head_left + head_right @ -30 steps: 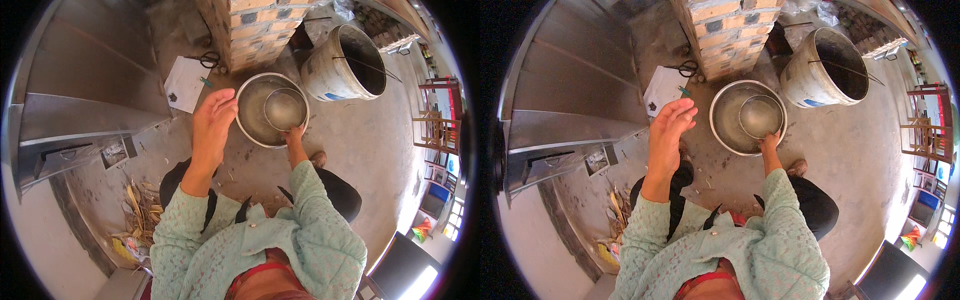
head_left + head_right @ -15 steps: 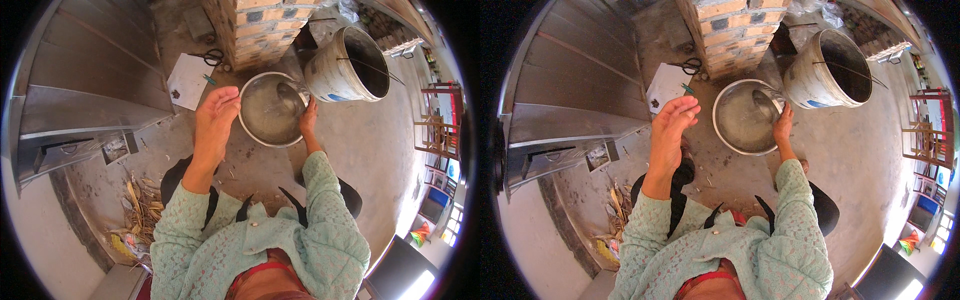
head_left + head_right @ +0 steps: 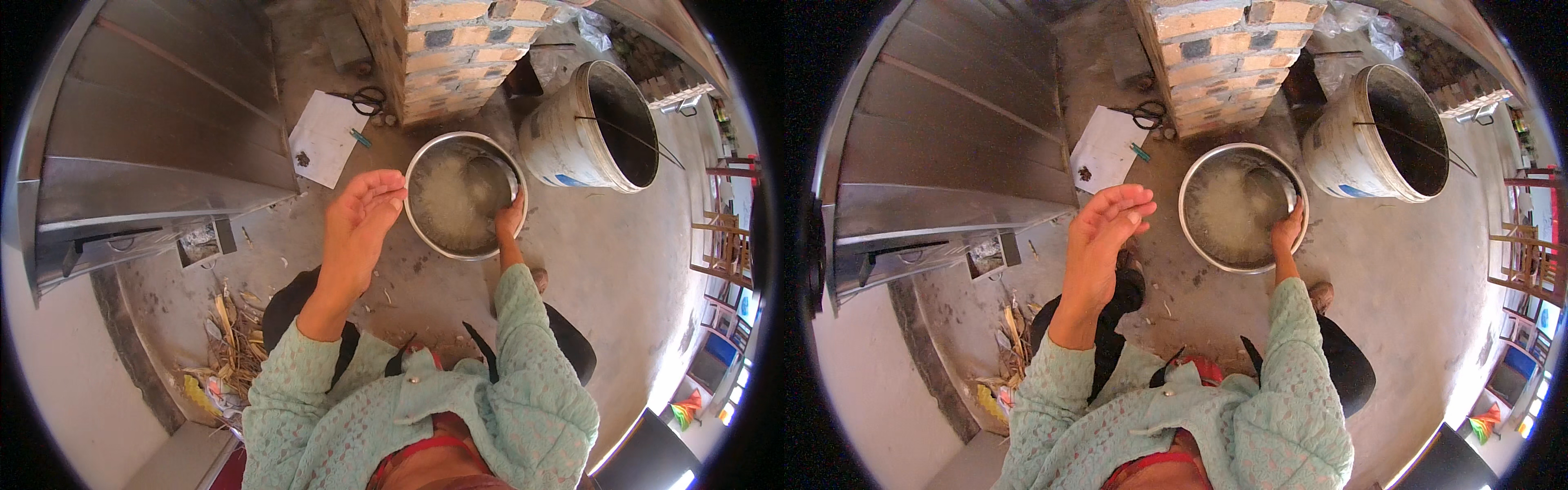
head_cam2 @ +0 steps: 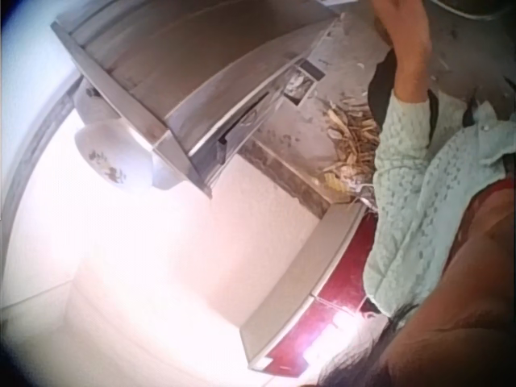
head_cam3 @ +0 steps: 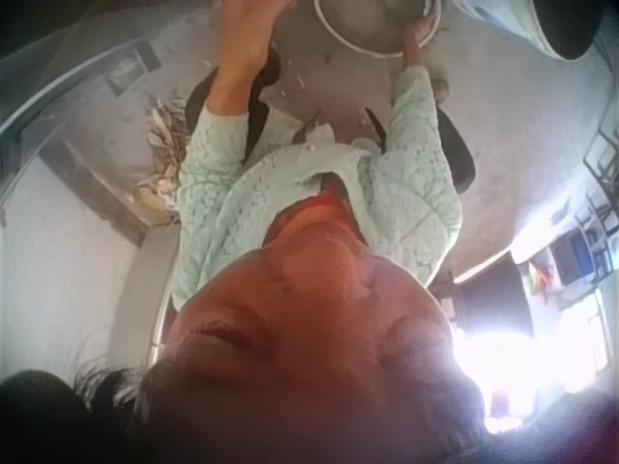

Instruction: The person clears a table by moving a food cover and wiping a bowl, then walks to a kitchen counter to wipe a plate and the surface. They pour liquid from a metal bowl into another bowl, then wash and dry the metal bowl using a cloth.

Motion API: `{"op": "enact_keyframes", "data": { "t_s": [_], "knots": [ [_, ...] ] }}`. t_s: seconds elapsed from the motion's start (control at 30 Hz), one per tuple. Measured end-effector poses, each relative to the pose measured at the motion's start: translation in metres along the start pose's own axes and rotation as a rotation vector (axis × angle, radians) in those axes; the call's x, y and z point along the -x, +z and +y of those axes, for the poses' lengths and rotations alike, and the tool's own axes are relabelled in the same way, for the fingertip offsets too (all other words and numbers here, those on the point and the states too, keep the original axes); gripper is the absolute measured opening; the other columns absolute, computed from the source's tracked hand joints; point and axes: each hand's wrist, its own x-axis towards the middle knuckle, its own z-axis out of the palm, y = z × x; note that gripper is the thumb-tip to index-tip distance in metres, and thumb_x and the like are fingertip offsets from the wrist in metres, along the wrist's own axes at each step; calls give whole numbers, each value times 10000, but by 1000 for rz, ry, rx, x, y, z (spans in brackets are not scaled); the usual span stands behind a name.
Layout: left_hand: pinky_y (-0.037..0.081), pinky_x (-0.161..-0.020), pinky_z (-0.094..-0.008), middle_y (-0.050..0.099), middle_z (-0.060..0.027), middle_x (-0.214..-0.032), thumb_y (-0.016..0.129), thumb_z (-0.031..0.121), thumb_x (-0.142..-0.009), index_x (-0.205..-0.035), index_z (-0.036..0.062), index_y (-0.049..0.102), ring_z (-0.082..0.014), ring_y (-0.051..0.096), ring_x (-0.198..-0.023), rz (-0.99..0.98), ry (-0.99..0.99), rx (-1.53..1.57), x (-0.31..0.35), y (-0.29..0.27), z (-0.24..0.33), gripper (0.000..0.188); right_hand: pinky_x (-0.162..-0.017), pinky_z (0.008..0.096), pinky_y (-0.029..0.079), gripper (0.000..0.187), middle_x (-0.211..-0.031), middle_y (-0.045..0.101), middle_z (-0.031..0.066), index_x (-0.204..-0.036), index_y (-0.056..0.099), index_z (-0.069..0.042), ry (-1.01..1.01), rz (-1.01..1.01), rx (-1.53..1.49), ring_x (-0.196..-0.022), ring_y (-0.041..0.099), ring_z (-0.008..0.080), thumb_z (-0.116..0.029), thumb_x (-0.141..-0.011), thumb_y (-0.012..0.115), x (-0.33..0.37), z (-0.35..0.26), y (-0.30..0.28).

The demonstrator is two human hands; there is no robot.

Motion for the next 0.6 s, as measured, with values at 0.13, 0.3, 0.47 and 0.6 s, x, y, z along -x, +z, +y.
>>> {"op": "enact_keyframes", "data": {
  "t_s": [0.13, 0.3, 0.47, 0.6],
  "knots": [
    [427, -830, -291, 586, -80, -1089, 543, 73, -829, -1099, 22, 538, -182, 565, -1008, -18, -6, -4, 0, -1, -1, 275, -879, 339, 426, 678, -1165, 548, 125, -1329, 350, -93, 491, -26, -549, -1009, 545, 277, 133, -691, 391, 11, 26, 24],
    [427, -832, -288, 589, -79, -1087, 550, 71, -837, -1104, 27, 540, -178, 566, -1003, -29, 7, 13, -2, -2, -5, 271, -903, 453, 416, 617, -1256, 468, 102, -1328, 356, -135, 769, 25, -980, -1117, 466, 290, 118, -766, 367, 37, 5, 36],
    [432, -823, -285, 595, -74, -1079, 547, 64, -838, -1095, 29, 548, -172, 570, -995, -36, -1, 7, 0, 3, -2, 259, -900, 614, 375, 458, -1326, 383, 161, -1299, 355, -100, 1266, -229, -1290, -1188, 402, 376, 23, -858, 367, 43, 4, 42],
    [435, -817, -280, 595, -77, -1078, 539, 59, -837, -1089, 26, 550, -169, 571, -991, -44, 4, 21, -2, 6, -2, 254, -903, 654, 367, 409, -1331, 345, 212, -1282, 337, -38, 1321, -333, -1478, -1183, 393, 415, 14, -876, 359, 59, 33, 69]
  ]
}}
